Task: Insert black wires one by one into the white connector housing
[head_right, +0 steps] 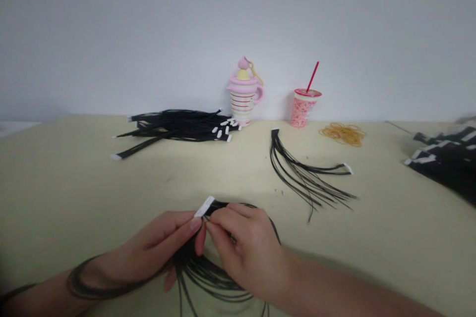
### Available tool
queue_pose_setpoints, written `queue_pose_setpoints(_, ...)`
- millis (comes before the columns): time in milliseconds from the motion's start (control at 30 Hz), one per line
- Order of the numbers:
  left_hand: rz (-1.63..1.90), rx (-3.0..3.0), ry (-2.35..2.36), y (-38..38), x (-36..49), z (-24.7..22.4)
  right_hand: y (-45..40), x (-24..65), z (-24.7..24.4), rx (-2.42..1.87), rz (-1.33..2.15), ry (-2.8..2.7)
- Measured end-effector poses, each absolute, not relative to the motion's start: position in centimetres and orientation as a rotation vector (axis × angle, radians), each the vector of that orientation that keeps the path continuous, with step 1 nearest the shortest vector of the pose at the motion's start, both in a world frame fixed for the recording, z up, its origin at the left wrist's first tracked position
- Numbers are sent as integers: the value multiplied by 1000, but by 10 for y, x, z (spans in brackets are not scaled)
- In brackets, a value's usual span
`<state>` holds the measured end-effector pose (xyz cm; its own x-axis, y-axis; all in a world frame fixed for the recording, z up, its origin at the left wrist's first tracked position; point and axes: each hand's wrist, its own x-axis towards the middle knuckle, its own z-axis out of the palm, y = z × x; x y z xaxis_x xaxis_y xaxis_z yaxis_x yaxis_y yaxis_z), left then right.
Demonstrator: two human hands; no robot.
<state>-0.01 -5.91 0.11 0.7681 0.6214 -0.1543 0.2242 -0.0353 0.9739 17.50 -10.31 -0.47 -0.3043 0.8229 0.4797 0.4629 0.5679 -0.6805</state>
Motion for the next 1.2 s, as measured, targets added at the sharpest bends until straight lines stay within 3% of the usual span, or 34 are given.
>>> queue_pose_setpoints(1200, 439, 1321, 823, -53, 3, -3, -101, 186, -7, -1164, 557, -1903)
